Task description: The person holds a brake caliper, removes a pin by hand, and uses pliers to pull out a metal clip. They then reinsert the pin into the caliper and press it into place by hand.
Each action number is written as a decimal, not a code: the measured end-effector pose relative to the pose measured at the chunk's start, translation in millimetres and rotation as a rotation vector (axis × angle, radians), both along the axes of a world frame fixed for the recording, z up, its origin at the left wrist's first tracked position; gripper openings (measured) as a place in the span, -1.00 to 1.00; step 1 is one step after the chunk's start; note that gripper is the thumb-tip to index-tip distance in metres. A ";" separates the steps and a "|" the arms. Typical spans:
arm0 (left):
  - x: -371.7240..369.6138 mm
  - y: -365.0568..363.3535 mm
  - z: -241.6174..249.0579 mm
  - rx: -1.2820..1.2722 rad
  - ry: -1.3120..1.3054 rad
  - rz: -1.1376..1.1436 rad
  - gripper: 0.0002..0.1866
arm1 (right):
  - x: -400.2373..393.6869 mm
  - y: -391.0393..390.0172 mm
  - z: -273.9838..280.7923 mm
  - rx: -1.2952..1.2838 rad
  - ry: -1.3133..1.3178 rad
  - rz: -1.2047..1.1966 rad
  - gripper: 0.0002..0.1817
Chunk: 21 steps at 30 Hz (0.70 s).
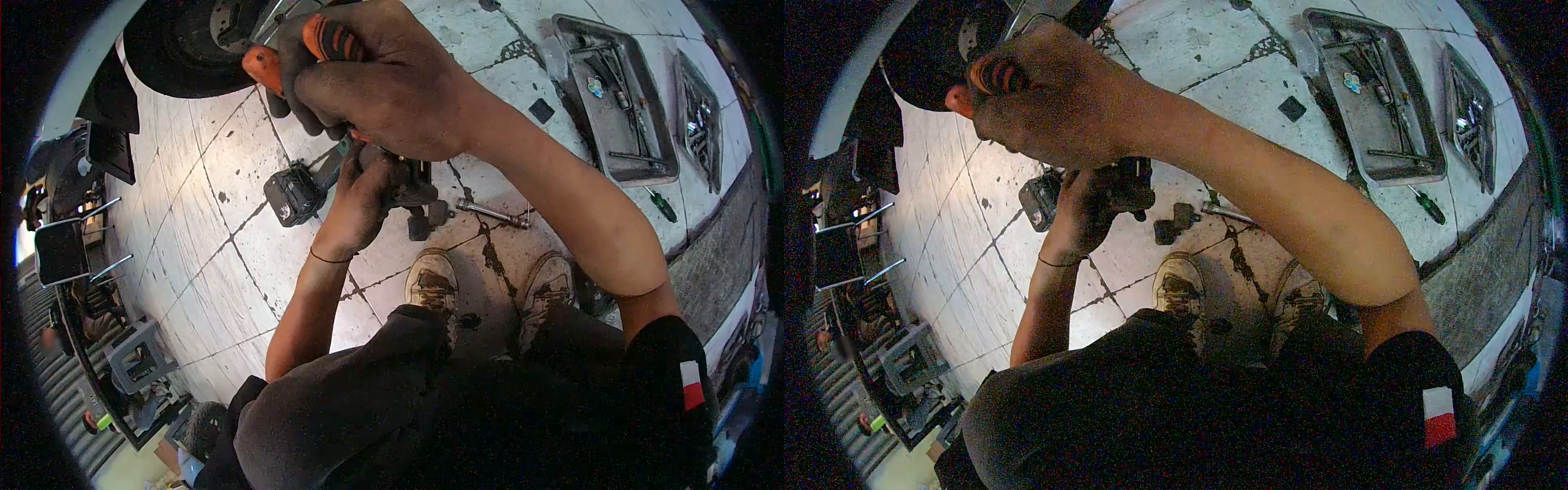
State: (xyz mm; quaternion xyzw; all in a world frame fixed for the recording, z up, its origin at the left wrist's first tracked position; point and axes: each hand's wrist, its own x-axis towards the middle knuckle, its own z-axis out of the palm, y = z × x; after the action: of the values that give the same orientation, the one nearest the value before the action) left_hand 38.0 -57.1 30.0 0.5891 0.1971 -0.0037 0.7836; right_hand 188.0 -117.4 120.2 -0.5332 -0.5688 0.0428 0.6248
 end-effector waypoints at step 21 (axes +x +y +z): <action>-7.6 5.2 -16.5 -0.189 -0.063 0.047 -0.27 | -0.8 -59.4 -20.3 0.482 0.883 0.201 -0.74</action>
State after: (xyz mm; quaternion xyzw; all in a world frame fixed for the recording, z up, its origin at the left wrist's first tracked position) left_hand 30.4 -52.0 13.5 0.5075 0.1847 0.0147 0.8415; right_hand 187.2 -176.8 100.0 -0.2478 -0.2927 0.1913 0.9035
